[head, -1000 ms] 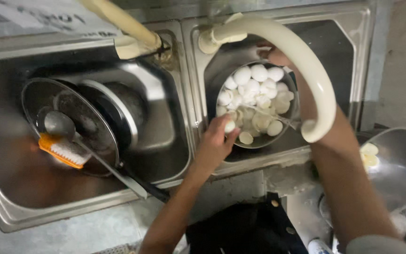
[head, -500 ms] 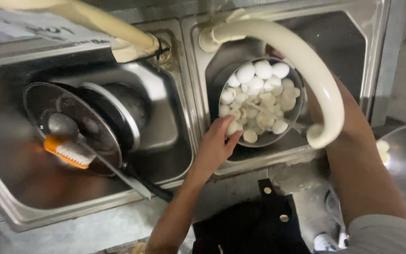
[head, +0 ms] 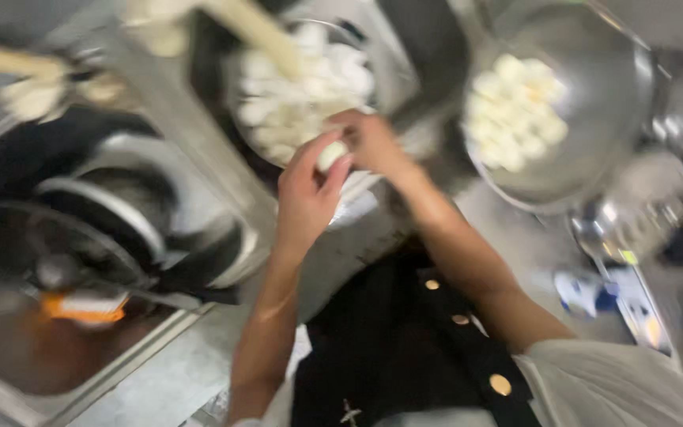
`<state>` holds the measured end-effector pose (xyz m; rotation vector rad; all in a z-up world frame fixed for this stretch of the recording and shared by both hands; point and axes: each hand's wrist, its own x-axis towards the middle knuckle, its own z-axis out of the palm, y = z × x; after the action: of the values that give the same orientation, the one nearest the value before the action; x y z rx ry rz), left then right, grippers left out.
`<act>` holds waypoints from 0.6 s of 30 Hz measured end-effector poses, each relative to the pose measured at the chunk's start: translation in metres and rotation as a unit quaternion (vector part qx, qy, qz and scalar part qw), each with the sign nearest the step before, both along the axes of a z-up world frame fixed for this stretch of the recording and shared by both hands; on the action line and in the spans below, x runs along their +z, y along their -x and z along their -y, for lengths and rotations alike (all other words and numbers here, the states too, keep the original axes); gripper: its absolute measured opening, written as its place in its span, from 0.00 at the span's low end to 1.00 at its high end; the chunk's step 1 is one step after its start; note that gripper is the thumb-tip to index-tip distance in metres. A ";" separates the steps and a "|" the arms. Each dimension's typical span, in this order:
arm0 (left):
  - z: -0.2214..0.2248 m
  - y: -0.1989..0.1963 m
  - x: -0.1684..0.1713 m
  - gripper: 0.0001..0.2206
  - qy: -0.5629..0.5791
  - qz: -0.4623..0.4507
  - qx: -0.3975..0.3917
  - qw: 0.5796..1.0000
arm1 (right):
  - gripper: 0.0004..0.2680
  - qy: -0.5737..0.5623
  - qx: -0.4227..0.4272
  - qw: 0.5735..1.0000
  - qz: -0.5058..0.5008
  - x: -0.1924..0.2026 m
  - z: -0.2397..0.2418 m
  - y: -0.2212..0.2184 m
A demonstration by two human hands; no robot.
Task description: The person peels boiled eggs by hand in a sink under running water and places the peeled eggs into a metal bowl.
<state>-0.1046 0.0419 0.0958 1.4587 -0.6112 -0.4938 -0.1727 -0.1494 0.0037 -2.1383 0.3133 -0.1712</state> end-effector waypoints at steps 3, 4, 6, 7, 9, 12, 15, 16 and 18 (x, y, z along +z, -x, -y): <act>0.061 0.050 0.017 0.18 0.079 0.138 -0.075 0.984 | 0.12 -0.293 -0.031 0.953 0.067 -0.019 -0.022 0.037; 0.088 0.073 0.020 0.17 0.068 0.034 -0.152 0.985 | 0.11 -0.110 -0.037 0.993 0.031 -0.025 -0.020 0.036; 0.144 0.106 0.018 0.20 0.064 0.130 -0.208 0.967 | 0.08 0.070 -0.059 0.996 0.012 -0.035 -0.028 0.038; 0.172 0.119 0.018 0.21 0.056 0.133 -0.225 0.964 | 0.06 0.069 -0.082 0.994 0.029 -0.034 -0.027 0.045; 0.210 0.136 0.012 0.22 -0.003 0.145 -0.254 0.956 | 0.05 0.057 -0.118 0.990 0.042 -0.028 -0.028 0.053; 0.231 0.149 0.000 0.27 -0.067 0.170 -0.272 0.945 | 0.06 0.031 -0.145 0.988 0.037 -0.018 -0.028 0.056; 0.214 0.150 -0.008 0.26 -0.024 0.170 -0.242 0.955 | 0.06 0.063 -0.145 0.987 0.040 -0.019 -0.019 0.053; 0.201 0.150 -0.007 0.24 0.001 0.166 -0.225 0.960 | 0.05 0.104 -0.137 0.984 0.042 -0.020 -0.007 0.043; 0.151 0.147 -0.010 0.21 0.005 0.137 -0.173 0.975 | 0.07 0.220 -0.117 0.968 0.025 -0.023 -0.014 0.049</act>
<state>-0.2511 -0.1088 0.0857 1.4262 -1.0967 -0.5612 -0.2213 -0.1355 -0.0192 -2.5248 0.5381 -0.4665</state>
